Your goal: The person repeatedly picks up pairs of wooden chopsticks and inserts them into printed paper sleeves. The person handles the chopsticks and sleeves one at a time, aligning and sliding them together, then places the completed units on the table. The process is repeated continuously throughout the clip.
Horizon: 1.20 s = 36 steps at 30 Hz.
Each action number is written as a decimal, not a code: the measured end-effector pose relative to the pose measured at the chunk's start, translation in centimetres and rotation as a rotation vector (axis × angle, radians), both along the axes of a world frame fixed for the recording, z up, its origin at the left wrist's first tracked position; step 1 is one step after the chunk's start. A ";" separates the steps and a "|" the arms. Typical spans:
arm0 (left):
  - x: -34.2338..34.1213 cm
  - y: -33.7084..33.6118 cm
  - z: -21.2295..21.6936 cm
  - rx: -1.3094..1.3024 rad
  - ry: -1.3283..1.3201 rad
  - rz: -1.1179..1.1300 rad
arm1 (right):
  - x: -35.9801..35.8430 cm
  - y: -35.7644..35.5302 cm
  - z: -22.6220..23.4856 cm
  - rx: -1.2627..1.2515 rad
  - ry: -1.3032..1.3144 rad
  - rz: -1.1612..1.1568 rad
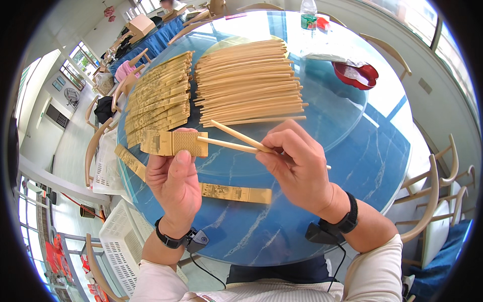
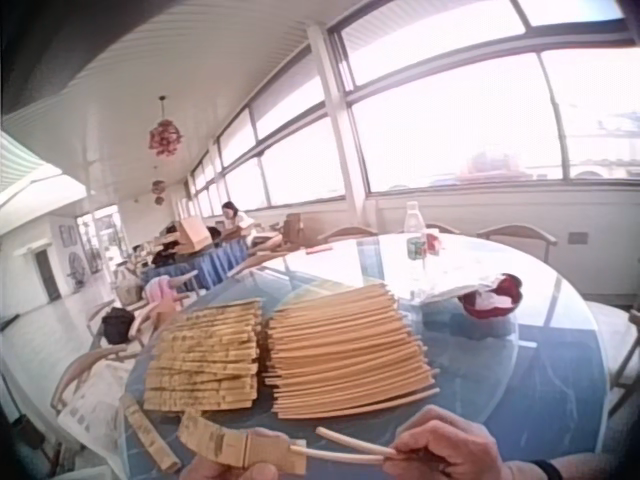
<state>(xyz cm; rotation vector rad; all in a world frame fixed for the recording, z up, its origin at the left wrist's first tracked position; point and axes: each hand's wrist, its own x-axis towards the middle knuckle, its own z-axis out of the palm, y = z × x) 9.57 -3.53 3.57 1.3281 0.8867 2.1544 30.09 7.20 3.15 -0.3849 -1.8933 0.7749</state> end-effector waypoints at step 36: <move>-0.7 0.8 -0.1 -0.051 -0.123 0.001 | -0.1 -0.7 -0.5 -0.164 -0.138 0.229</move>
